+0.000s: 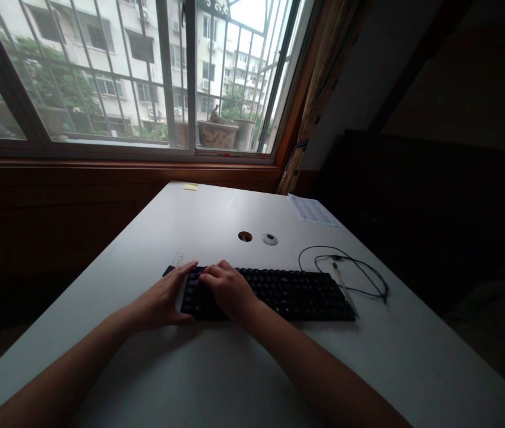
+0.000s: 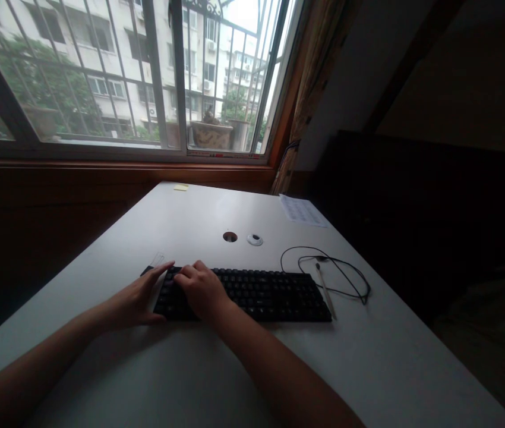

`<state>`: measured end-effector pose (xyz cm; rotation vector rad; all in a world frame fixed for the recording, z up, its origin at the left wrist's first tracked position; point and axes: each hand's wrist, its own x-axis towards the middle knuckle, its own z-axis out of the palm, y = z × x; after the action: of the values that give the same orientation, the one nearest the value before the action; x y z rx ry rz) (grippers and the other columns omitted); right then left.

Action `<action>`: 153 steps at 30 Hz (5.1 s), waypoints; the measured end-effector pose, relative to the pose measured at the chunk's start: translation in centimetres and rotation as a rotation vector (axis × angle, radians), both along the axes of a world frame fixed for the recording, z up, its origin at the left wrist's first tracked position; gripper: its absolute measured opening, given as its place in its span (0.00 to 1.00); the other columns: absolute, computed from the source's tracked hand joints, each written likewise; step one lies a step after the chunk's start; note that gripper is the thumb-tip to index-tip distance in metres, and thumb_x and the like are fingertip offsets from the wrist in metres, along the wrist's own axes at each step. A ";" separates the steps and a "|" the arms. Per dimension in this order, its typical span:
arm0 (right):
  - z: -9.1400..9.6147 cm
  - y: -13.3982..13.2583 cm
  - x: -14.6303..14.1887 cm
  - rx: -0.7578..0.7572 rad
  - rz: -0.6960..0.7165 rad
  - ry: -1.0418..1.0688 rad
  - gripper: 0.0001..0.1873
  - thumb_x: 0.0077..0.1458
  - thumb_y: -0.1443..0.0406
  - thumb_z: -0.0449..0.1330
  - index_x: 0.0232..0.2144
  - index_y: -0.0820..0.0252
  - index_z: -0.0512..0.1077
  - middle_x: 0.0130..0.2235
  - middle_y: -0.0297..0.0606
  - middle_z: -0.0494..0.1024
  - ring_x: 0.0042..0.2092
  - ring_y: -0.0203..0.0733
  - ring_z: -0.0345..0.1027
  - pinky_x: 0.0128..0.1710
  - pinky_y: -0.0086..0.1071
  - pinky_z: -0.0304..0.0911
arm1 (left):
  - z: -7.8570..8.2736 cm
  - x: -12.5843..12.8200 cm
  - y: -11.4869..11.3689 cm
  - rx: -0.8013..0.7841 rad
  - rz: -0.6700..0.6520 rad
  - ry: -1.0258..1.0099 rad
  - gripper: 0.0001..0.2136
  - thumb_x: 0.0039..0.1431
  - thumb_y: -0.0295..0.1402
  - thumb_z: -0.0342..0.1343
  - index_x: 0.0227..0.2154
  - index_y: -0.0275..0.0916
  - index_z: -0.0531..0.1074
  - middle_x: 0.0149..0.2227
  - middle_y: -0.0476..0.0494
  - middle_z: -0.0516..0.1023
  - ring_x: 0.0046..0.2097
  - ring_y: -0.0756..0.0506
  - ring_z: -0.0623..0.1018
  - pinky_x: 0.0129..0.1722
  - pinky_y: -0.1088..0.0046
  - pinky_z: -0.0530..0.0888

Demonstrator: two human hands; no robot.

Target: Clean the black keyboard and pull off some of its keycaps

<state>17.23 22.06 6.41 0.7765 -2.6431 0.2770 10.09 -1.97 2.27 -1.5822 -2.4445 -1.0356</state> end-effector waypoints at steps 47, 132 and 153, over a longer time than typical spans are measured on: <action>0.4 1.7 4.3 -0.172 0.022 0.106 0.13 0.68 0.69 0.60 0.53 0.56 0.77 0.43 0.40 0.79 0.44 0.45 0.69 0.49 0.38 0.70 | 0.1 -0.7 -0.4 -0.039 -0.005 -0.015 0.58 0.48 0.41 0.76 0.75 0.49 0.43 0.67 0.28 0.64 0.64 0.24 0.70 0.62 0.39 0.71; -2.5 1.5 6.0 -0.292 0.180 0.212 0.08 0.63 0.70 0.63 0.43 0.56 0.78 0.46 0.40 0.81 0.47 0.45 0.69 0.50 0.39 0.73 | 0.8 -0.1 -0.6 -0.139 -0.005 0.093 0.54 0.52 0.38 0.72 0.74 0.48 0.43 0.72 0.32 0.58 0.70 0.28 0.64 0.68 0.46 0.67; -2.7 1.3 6.7 -0.339 0.158 0.211 0.09 0.63 0.71 0.62 0.43 0.53 0.76 0.45 0.39 0.82 0.45 0.46 0.71 0.47 0.40 0.74 | 0.9 0.6 -0.4 -0.137 0.047 0.072 0.57 0.43 0.32 0.74 0.73 0.50 0.45 0.73 0.32 0.58 0.71 0.26 0.63 0.68 0.45 0.67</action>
<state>23.89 23.31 3.71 0.8475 -2.2597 0.6301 10.65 -2.33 3.15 -1.5616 -2.5400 -0.8056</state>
